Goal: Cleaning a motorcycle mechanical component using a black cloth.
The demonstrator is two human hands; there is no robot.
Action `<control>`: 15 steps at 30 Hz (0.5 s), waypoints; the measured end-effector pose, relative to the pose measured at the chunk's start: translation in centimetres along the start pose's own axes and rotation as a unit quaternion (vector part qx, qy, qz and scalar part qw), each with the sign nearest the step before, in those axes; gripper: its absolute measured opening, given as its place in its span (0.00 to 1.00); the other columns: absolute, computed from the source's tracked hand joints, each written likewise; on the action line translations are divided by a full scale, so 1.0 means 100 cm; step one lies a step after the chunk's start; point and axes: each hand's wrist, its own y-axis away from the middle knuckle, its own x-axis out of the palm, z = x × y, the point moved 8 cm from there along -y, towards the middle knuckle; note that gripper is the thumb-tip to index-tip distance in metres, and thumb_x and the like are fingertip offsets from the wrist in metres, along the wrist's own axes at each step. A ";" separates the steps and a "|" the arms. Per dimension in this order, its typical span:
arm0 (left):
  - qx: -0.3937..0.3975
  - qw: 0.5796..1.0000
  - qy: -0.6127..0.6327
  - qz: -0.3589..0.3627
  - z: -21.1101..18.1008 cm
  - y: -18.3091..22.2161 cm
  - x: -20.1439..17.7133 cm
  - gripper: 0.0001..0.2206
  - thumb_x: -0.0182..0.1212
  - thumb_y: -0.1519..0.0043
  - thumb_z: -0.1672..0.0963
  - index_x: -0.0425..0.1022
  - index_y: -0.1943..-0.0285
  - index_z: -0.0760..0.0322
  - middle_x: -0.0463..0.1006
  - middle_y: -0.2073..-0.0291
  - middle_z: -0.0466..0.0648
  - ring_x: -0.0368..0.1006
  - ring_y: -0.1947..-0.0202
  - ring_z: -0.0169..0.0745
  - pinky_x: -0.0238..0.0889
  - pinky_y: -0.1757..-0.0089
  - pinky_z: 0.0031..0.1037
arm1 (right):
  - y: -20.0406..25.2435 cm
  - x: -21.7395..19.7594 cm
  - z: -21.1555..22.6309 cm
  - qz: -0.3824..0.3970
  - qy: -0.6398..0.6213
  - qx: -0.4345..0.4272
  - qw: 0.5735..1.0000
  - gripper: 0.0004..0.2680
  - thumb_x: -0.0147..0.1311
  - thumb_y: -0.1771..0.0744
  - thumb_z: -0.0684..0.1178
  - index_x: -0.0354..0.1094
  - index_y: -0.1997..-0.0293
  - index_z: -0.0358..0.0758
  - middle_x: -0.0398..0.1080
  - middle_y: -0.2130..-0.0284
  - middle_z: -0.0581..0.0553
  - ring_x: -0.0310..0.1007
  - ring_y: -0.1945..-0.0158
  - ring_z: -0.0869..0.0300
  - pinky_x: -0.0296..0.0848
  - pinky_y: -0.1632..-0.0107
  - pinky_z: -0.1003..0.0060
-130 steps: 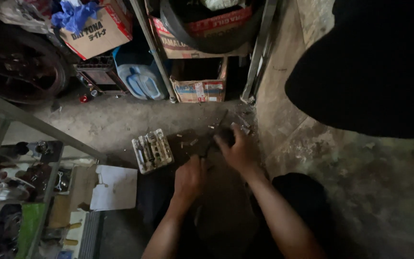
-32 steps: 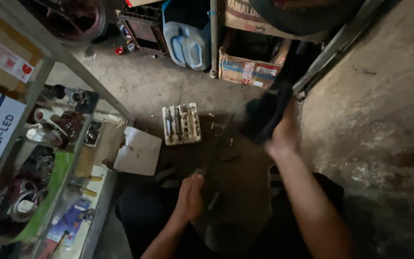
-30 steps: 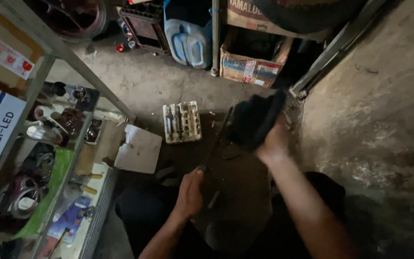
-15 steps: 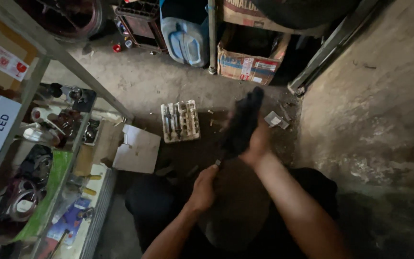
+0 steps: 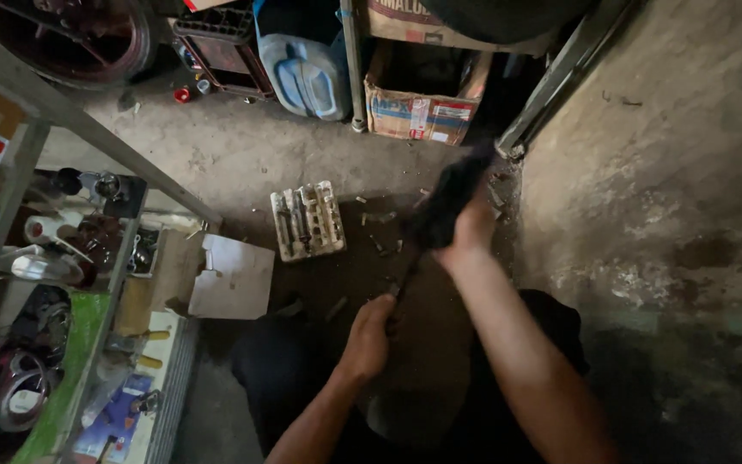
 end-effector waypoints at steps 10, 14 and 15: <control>0.106 0.981 0.160 0.038 0.020 -0.022 -0.008 0.19 0.46 0.24 0.49 0.69 0.61 0.68 0.67 0.72 0.46 0.62 0.72 0.37 0.57 0.69 0.31 | 0.067 0.062 -0.047 0.120 -0.037 0.165 0.978 0.18 0.37 0.31 0.62 0.69 0.43 0.44 0.77 0.56 0.47 0.77 0.55 0.56 0.76 0.48 0.58; 0.010 0.937 0.339 0.087 0.020 -0.022 0.007 0.15 0.47 0.29 0.50 0.63 0.69 0.55 0.60 0.79 0.38 0.56 0.79 0.31 0.50 0.75 0.25 | 0.056 0.053 -0.053 0.209 -0.029 0.139 0.967 0.16 0.40 0.26 0.63 0.67 0.47 0.43 0.74 0.60 0.46 0.75 0.59 0.56 0.75 0.52 0.57; -0.003 0.934 0.346 0.089 0.022 -0.023 0.010 0.15 0.48 0.29 0.50 0.63 0.70 0.55 0.60 0.79 0.38 0.56 0.79 0.30 0.49 0.75 0.25 | 0.051 0.051 -0.049 0.242 -0.042 0.123 0.961 0.15 0.43 0.26 0.63 0.67 0.49 0.42 0.73 0.62 0.47 0.74 0.60 0.55 0.75 0.53 0.56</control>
